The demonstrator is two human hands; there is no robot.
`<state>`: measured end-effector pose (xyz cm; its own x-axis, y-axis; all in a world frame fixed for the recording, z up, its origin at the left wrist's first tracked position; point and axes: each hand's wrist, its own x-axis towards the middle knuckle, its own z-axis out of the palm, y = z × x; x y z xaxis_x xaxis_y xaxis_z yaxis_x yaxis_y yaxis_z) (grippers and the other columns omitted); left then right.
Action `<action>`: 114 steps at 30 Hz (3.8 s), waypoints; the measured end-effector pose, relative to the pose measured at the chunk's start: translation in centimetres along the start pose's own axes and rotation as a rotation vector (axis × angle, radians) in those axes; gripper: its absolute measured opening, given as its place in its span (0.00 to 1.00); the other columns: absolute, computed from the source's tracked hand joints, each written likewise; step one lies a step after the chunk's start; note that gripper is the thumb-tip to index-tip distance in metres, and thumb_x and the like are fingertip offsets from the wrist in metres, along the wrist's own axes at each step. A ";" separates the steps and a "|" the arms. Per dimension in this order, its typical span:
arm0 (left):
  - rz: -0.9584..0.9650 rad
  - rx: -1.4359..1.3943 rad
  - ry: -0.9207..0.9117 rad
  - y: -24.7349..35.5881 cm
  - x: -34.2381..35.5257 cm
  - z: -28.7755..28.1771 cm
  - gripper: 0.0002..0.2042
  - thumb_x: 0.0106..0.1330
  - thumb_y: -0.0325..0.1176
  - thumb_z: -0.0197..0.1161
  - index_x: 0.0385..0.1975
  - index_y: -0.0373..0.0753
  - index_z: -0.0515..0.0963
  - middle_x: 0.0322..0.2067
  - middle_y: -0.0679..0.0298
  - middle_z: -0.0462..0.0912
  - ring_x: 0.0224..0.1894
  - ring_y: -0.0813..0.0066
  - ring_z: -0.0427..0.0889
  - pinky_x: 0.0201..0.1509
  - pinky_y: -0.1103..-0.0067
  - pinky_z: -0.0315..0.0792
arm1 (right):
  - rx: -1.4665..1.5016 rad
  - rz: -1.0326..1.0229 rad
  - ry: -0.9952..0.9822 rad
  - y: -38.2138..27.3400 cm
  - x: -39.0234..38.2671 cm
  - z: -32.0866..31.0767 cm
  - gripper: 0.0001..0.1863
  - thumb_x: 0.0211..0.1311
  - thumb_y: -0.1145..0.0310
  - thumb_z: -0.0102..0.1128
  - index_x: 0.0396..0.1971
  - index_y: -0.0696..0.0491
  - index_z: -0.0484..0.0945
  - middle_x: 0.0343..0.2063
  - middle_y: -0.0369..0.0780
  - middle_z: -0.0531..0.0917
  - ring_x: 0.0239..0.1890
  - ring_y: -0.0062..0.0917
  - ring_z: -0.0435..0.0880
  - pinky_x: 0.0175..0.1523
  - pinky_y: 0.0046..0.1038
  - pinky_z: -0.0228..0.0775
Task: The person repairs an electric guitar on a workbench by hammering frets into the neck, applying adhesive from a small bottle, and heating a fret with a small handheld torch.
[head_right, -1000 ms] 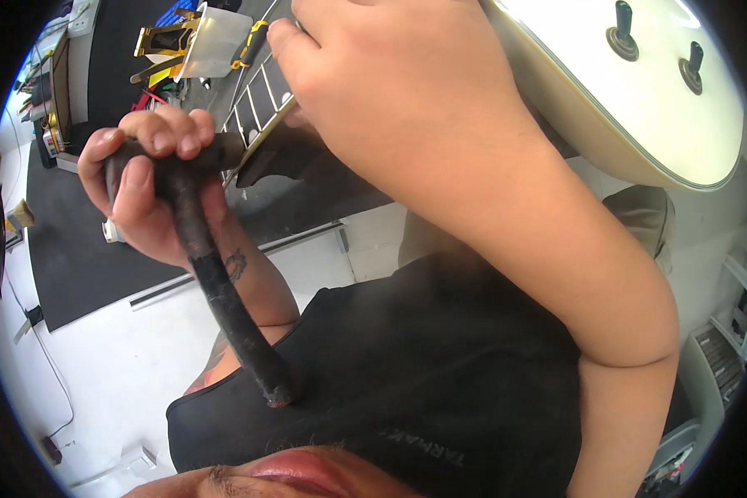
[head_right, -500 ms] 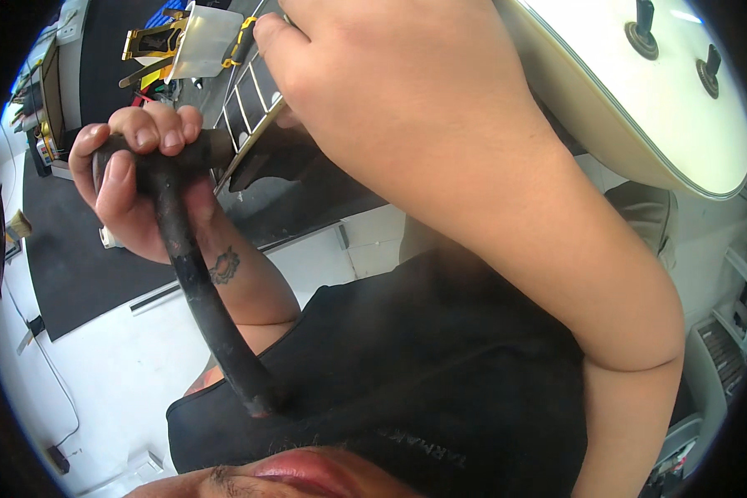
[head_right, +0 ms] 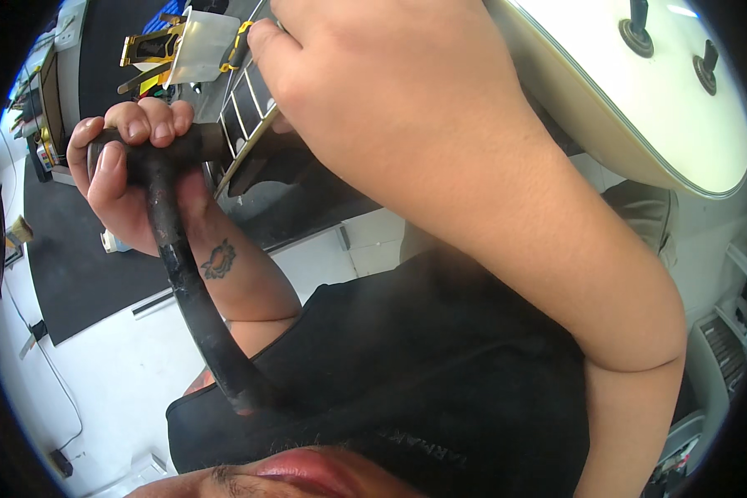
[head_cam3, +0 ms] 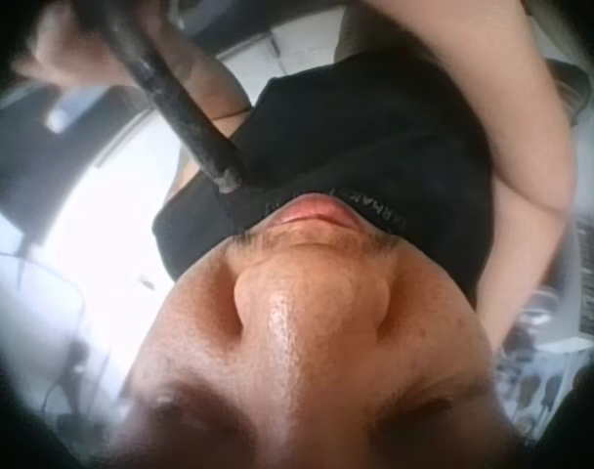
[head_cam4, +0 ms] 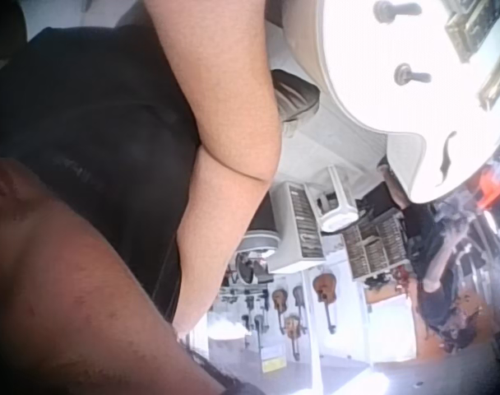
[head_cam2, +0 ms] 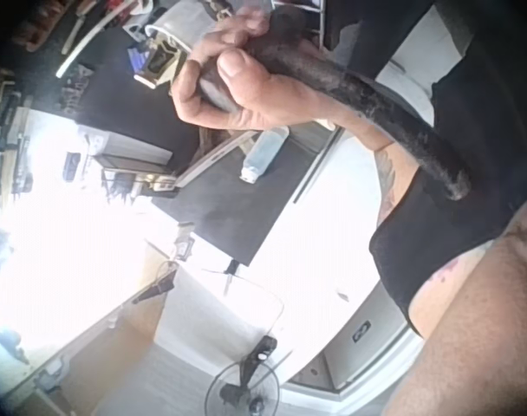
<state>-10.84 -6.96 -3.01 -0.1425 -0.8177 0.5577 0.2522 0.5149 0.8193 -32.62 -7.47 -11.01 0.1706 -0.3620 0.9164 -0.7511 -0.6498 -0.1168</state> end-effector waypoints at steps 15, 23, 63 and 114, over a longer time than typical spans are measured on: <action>0.004 0.090 0.025 -0.4 0.9 0.1 0.16 0.65 0.24 0.56 0.52 0.30 0.73 0.30 0.49 0.78 0.32 0.59 0.78 0.40 0.62 0.75 | -0.015 0.016 -0.003 -0.1 0.0 0.1 0.17 0.59 0.64 0.64 0.44 0.57 0.87 0.40 0.39 0.86 0.52 0.31 0.82 0.64 0.39 0.63; -0.039 0.178 0.064 -0.8 1.2 0.5 0.16 0.63 0.28 0.57 0.51 0.34 0.75 0.33 0.51 0.75 0.35 0.60 0.75 0.43 0.62 0.71 | 0.042 0.054 0.075 0.2 -0.1 0.4 0.16 0.59 0.65 0.62 0.43 0.57 0.87 0.40 0.39 0.86 0.52 0.31 0.83 0.63 0.38 0.64; 0.120 0.168 -0.022 0.9 -2.6 1.9 0.20 0.63 0.23 0.60 0.55 0.36 0.69 0.32 0.49 0.78 0.31 0.61 0.78 0.37 0.62 0.78 | -0.042 -0.015 -0.056 -0.2 0.0 -0.3 0.22 0.54 0.58 0.70 0.46 0.56 0.86 0.43 0.39 0.85 0.54 0.32 0.80 0.65 0.40 0.61; 0.365 0.642 -0.225 -3.2 -12.1 6.5 0.23 0.49 0.23 0.76 0.46 0.38 0.78 0.54 0.52 0.80 0.54 0.47 0.82 0.55 0.61 0.80 | 0.365 0.732 -0.886 -7.8 -3.7 -17.8 0.29 0.57 0.78 0.64 0.62 0.61 0.75 0.35 0.51 0.84 0.35 0.47 0.85 0.43 0.36 0.76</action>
<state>-16.16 3.01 -11.51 -0.3652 -0.5309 0.7647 -0.2740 0.8464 0.4567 -38.74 10.89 -6.69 0.2659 -0.9637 0.0241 -0.6523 -0.1983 -0.7316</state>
